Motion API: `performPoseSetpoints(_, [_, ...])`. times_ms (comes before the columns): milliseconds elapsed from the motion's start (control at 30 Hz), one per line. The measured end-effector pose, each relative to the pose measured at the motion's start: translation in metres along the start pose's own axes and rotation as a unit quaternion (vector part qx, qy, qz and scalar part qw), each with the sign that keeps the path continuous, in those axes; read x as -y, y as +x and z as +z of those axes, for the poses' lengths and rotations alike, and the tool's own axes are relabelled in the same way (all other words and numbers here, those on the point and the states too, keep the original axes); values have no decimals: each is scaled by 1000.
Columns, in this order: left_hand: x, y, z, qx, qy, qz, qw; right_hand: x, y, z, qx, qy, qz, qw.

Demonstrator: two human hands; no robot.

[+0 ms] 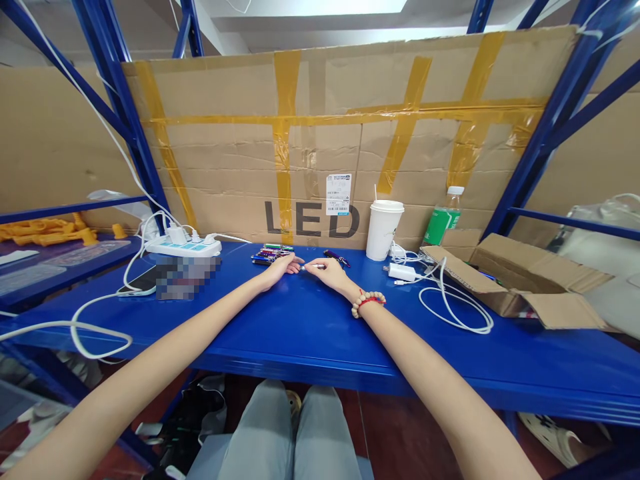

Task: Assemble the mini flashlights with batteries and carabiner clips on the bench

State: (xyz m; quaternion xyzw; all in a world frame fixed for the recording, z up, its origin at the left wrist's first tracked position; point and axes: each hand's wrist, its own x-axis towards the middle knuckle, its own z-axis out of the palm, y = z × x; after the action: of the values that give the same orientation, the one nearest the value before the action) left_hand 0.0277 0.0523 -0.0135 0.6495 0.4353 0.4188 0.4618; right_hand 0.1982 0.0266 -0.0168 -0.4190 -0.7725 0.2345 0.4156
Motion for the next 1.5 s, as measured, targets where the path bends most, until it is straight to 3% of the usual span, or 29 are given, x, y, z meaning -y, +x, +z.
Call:
performPoseSetpoints(700, [-1,-2,0,0,14,8,1000,-3,0,0,0,-16,-7,1000])
performPoseSetpoints(1033, [-7,-8,3,-21,130,46,990,1,0,-2,-21,-123,19,992])
performPoseSetpoints(1133, [-15,-16,-2,-57,209,72,973,5,-3,-3,-26,-176,38,983])
performPoseSetpoints(1267, [-27,-27,-10,-117,348,91,926,11,-8,-4,-27,-231,48,971])
performPoseSetpoints(1500, [-32,-36,-13,-160,534,11,830,13,-10,-11,-42,-295,80,951])
